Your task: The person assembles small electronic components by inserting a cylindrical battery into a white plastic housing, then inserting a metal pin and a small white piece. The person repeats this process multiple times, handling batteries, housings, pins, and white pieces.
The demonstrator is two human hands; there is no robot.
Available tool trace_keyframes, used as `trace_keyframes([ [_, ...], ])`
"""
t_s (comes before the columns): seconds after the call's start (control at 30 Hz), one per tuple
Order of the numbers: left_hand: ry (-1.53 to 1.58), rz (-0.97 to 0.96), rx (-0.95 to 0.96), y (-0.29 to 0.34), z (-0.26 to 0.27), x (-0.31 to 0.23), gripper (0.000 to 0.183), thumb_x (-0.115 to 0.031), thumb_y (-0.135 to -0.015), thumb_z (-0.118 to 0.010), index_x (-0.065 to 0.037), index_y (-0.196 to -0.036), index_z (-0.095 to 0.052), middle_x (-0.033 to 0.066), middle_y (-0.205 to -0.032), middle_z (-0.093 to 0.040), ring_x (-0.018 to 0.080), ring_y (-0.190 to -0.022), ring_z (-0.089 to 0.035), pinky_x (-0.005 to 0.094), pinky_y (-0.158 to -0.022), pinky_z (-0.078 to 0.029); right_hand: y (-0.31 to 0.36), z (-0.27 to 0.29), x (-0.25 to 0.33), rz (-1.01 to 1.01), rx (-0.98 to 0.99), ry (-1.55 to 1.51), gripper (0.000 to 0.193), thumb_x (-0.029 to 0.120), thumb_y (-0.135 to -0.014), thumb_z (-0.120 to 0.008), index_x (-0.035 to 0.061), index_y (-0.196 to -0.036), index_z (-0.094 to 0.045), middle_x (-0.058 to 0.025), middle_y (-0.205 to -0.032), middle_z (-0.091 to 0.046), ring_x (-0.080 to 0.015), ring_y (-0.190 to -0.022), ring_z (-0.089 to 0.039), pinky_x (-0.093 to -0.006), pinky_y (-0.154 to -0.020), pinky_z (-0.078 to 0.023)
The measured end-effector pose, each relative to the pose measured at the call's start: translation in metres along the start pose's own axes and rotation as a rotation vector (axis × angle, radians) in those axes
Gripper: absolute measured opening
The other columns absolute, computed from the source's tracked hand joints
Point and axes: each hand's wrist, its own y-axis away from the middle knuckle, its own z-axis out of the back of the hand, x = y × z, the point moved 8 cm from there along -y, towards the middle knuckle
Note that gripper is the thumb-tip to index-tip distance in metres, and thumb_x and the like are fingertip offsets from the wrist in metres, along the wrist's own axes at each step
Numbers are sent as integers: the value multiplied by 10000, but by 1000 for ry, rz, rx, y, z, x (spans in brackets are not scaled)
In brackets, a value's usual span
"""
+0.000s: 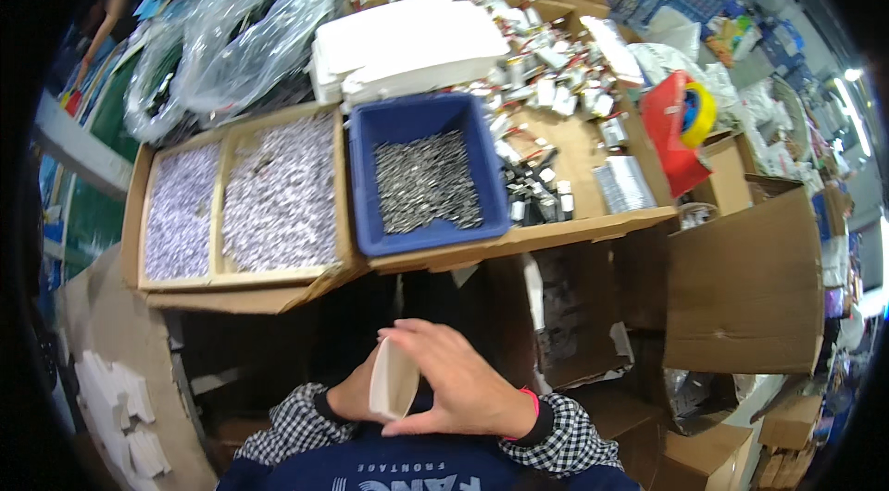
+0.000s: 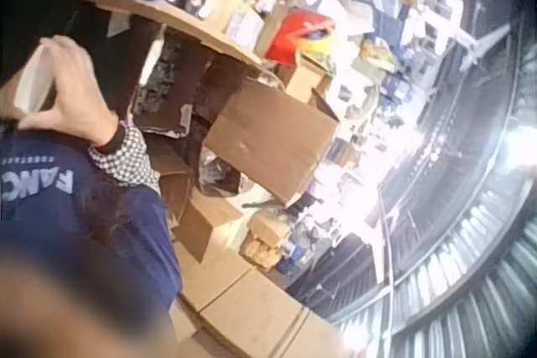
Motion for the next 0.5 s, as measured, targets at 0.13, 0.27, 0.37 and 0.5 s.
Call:
trace_keyframes([
  [0.13,-2,41,60,5,1,6,908,-296,-546,-930,-75,-1251,-403,74,-1173,-490,185,-1109,-480,338,-952,-410,5,59,-1,-4,-161,104,451,245,-755,-762,45,-1132,-616,-132,-1096,-636,-286,-991,-620,-367,-838,-503],
  [0.27,-41,-75,49,9,8,-3,887,-277,-554,-930,-104,-1240,-396,72,-1195,-467,178,-1088,-486,314,-911,-431,22,172,-23,-191,-595,431,177,99,-810,-681,33,-974,-683,-129,-922,-682,-262,-816,-660,-336,-713,-531],
  [0.37,-28,-152,22,10,11,-13,907,-277,-542,-934,-106,-1250,-393,82,-1193,-468,187,-1081,-491,318,-908,-434,14,234,-35,-144,-577,910,221,-2,-803,-586,59,-989,-688,-116,-957,-673,-289,-869,-648,-356,-758,-519],
  [0.5,-59,-190,50,9,12,-22,924,-252,-541,-930,-96,-1278,-395,108,-1209,-457,239,-1113,-485,350,-947,-415,-3,262,-93,-408,-199,1149,374,-68,-757,-524,105,-1057,-665,-88,-1114,-625,-309,-952,-628,-382,-801,-508],
])
